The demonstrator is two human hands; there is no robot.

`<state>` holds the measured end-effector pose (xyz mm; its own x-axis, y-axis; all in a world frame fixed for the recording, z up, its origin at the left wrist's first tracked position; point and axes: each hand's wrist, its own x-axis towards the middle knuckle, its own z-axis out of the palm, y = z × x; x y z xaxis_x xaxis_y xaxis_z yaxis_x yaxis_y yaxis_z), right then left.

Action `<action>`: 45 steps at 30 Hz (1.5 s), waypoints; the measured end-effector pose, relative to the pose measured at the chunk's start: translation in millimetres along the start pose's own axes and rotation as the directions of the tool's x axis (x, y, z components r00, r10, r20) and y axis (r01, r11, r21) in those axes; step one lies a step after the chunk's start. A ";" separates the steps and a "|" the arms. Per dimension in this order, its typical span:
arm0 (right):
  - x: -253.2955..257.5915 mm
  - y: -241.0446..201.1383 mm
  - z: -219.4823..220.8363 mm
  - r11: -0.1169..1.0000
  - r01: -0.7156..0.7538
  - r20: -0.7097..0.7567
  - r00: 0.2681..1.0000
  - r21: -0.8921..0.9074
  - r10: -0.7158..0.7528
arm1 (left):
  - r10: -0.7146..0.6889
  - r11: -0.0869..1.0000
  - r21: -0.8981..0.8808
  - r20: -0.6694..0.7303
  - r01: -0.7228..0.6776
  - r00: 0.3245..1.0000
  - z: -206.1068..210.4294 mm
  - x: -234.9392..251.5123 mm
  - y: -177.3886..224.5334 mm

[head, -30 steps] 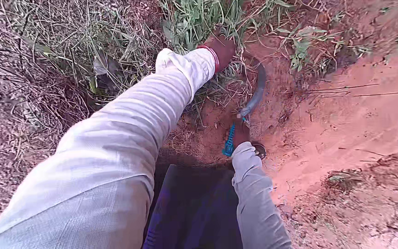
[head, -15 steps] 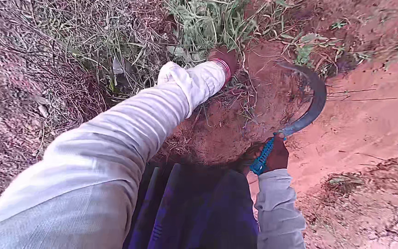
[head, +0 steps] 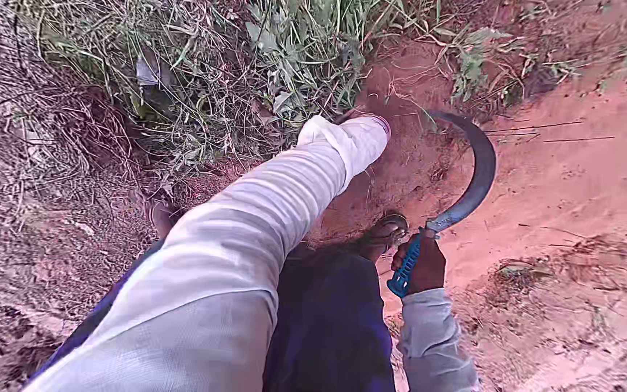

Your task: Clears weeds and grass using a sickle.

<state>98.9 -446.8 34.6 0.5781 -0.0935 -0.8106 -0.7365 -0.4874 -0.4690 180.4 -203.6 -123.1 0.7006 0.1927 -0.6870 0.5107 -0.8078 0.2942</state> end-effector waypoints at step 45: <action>-14.7 -10.7 83.6 0.989 -0.105 0.050 0.994 0.099 0.101 | 0.091 0.922 0.337 0.286 -0.188 0.954 -119.5 -79.2 -108.8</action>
<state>68.8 -367.6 22.2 0.4824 -0.0984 -0.8704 -0.8245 -0.3864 -0.4133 128.9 -64.3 -21.3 0.5725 -0.0484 -0.8185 0.1712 -0.9692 0.1771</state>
